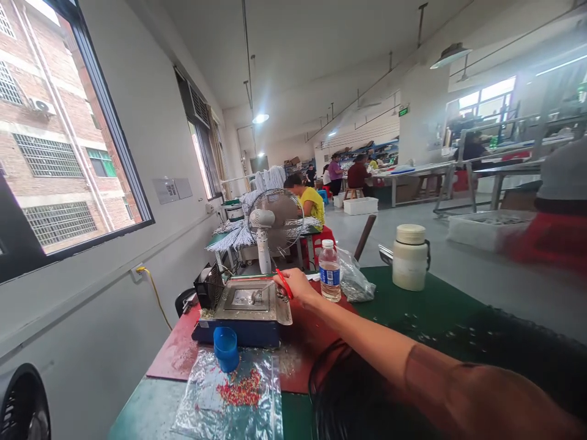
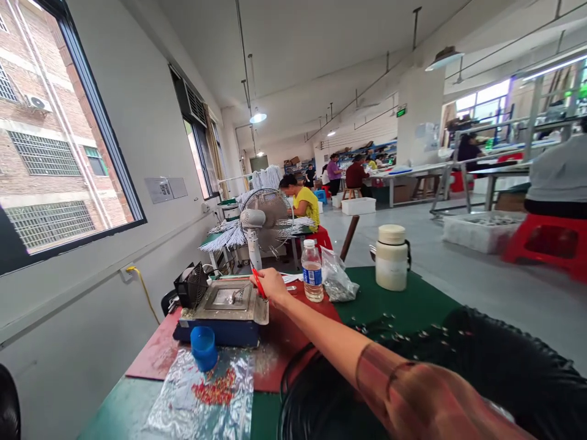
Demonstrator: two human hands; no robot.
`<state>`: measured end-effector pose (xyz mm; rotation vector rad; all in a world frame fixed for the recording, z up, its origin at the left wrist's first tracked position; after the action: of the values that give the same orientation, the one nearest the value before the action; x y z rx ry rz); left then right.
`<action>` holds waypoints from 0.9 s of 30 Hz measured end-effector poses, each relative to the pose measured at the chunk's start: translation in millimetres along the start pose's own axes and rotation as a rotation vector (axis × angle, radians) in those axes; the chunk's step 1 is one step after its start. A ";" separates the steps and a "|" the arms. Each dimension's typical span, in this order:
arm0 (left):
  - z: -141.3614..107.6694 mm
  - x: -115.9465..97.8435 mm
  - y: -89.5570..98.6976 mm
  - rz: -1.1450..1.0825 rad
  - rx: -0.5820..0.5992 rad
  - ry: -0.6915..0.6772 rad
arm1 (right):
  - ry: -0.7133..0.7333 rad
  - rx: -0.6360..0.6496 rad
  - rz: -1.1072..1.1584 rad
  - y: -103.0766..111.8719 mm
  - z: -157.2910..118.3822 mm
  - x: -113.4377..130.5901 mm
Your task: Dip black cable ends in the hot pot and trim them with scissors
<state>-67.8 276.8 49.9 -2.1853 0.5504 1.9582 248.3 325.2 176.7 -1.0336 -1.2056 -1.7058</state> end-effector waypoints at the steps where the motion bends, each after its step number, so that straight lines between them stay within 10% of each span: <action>1: 7.4 -10.9 -17.0 -0.001 0.007 0.010 | 0.007 -0.001 0.001 4.9 -0.7 0.6; 8: 23.0 -36.3 -65.3 -0.002 0.027 0.017 | 0.046 -0.004 0.011 16.3 1.3 13.8; 17: -6.5 -12.6 -12.7 0.008 0.031 0.008 | 0.003 0.079 -0.011 -43.2 14.5 7.5; 27: 40.8 -105.4 -47.8 0.008 0.105 -0.017 | -0.075 0.043 -0.070 -17.3 19.2 -12.4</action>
<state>-96.0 352.7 142.0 -2.1049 0.6448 1.9042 240.2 349.5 163.9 -1.0485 -1.3344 -1.7001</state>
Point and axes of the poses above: each hand's wrist, its own z-axis towards the middle knuckle, its own y-axis out of the back of the hand, x = y × z, the point moved 5 cm from there along z, towards the middle knuckle, and after that the axes turned 1 degree about x, right-handed, at the moved point
